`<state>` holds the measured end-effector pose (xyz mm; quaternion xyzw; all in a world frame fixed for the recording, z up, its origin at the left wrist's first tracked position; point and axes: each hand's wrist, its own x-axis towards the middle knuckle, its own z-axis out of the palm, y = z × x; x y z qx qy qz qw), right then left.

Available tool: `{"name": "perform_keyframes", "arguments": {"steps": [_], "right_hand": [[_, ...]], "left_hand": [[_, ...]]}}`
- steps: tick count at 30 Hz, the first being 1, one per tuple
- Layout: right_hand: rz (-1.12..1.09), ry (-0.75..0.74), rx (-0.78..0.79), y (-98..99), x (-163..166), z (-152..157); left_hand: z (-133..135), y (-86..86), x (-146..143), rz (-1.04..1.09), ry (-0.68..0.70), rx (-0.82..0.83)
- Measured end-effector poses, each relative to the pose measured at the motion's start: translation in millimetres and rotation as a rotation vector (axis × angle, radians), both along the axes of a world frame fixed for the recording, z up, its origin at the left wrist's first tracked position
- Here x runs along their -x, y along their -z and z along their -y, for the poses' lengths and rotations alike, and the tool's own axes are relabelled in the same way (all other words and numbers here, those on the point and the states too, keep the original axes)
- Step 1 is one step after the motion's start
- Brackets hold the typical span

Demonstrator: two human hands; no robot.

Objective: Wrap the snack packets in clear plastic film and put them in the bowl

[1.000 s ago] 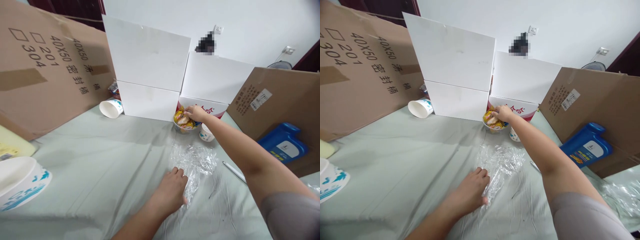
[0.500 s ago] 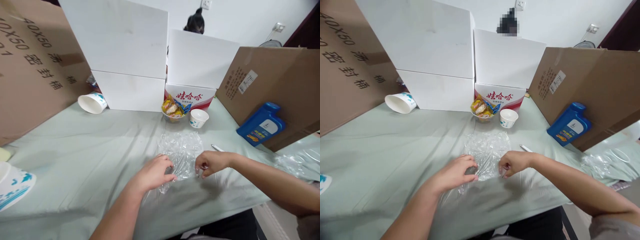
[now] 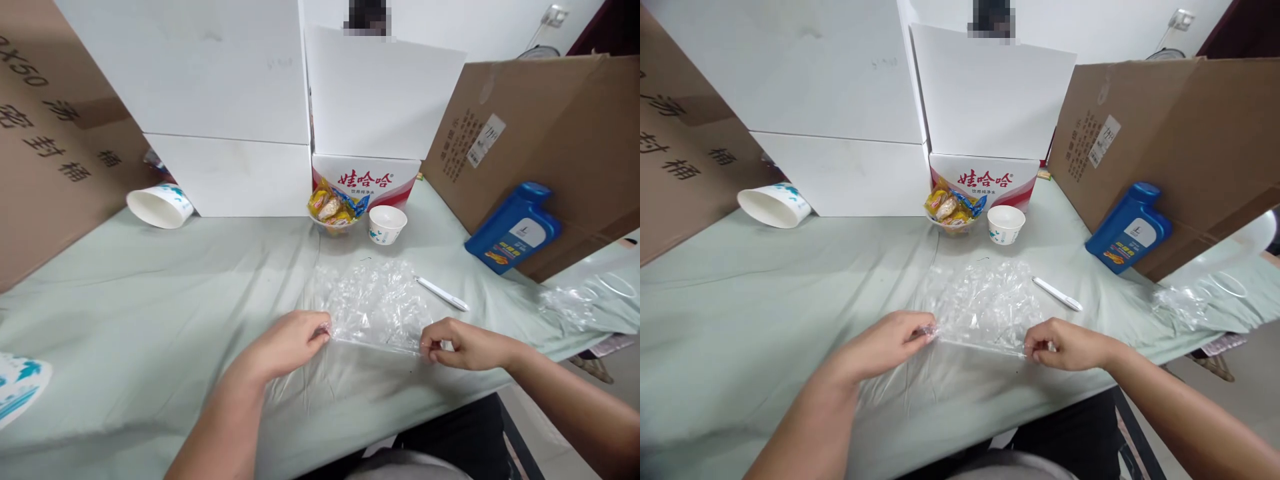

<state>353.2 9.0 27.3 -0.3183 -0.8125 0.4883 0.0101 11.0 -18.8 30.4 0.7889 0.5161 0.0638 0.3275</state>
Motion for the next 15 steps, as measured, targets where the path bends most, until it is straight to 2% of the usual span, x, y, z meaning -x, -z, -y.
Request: {"name": "perform_keyframes", "arguments": {"steps": [2, 4, 7, 10, 13, 15], "right_hand": [[-0.082, 0.106, 0.221, 3.0, -3.8, -3.0], [-0.183, 0.254, 0.309, 8.5, -2.3, -9.4], [-0.265, 0.458, 0.205, 18.4, 10.0, -23.8], [-0.288, 0.579, 0.107, 25.6, 28.5, -40.9], [-0.182, 0.646, -0.019, 29.4, 46.0, -57.8], [-0.024, 0.654, -0.199, 31.7, 55.1, -67.5]], "left_hand": [[-1.0, -3.0, 8.1, 0.083, -0.040, 0.155], [-3.3, -1.2, 13.5, 0.157, -0.088, 0.222], [-8.0, 7.1, 16.4, 0.174, -0.206, 0.190], [-11.8, 14.3, 16.9, 0.172, -0.283, 0.169], [-14.8, 17.1, 15.8, 0.192, -0.381, 0.142], [-17.1, 17.8, 13.6, 0.174, -0.450, 0.117]]}}
